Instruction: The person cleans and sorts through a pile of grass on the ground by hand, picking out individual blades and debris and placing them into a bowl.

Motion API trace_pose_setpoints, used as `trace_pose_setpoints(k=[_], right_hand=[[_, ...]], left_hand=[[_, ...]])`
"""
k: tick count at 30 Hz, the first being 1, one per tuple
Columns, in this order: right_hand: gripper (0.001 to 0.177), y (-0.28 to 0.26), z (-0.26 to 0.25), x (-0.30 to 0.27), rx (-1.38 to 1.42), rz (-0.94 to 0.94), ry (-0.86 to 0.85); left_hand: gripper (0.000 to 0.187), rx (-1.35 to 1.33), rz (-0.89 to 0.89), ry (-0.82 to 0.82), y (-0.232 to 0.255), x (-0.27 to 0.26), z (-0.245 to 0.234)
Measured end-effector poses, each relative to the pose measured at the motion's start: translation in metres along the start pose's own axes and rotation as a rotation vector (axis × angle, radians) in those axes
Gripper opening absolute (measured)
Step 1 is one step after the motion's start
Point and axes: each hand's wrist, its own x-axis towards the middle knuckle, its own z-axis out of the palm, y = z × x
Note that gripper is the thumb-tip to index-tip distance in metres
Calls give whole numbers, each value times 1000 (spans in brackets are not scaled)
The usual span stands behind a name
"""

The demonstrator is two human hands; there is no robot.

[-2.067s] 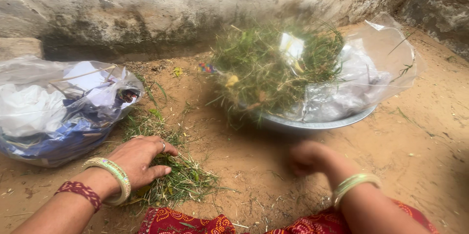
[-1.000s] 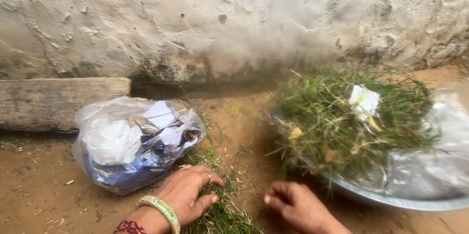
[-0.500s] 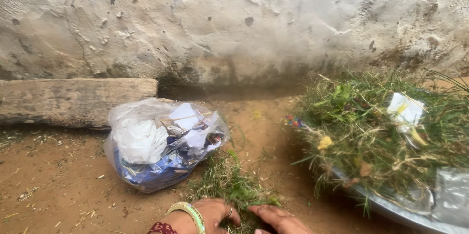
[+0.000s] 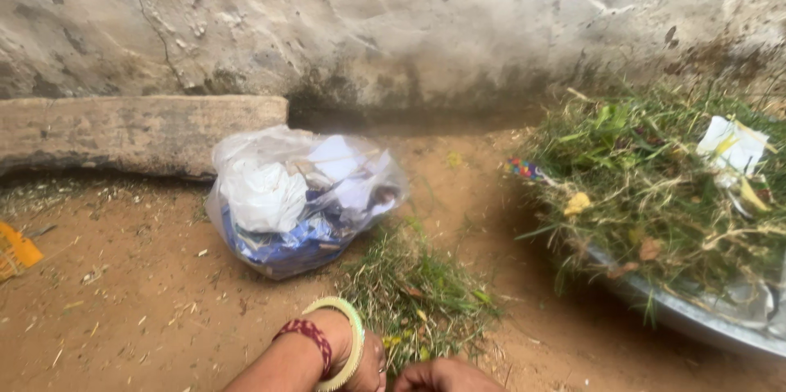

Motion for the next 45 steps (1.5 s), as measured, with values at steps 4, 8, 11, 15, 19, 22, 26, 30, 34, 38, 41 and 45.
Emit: trace_pose_setpoints(k=[4,8,11,15,19,22,26,30,34,38,41,45], right_hand=[[24,-41,12,-20,184,-53,112],[32,-77,10,-33,28,-15,172],[38,-93,11,-37,11,53,195],[39,-98,11,-43,-300,74,362],[44,-85,7,-39,-265,-38,415],[49,-70,4,-34,-254,-237,532],[39,-58,-9,-31,-133,-238,596],[28,-48,-14,-25,-89,183,458],[28,-26,-10,-9,-171,159,225],[44,-10,-5,4,-326,-479,535],[50,-14,-13,4,-409,-593,578],[37,-32,-15,-10,-117,171,290]], left_hand=[[17,-42,-138,-221,-9,17,16],[20,-24,-251,-242,-9,15,20],[20,-33,-264,-204,-8,6,18],[14,-70,-151,-51,-10,0,21],[23,42,149,442,-11,-1,3],[32,124,305,749,-10,-6,-4],[36,147,370,797,-6,-15,-8],[31,120,285,750,0,-21,-14],[28,147,310,700,5,-25,-15],[24,155,281,692,10,-27,-13],[26,144,250,715,10,-30,-16],[29,139,277,715,9,-30,-16]])
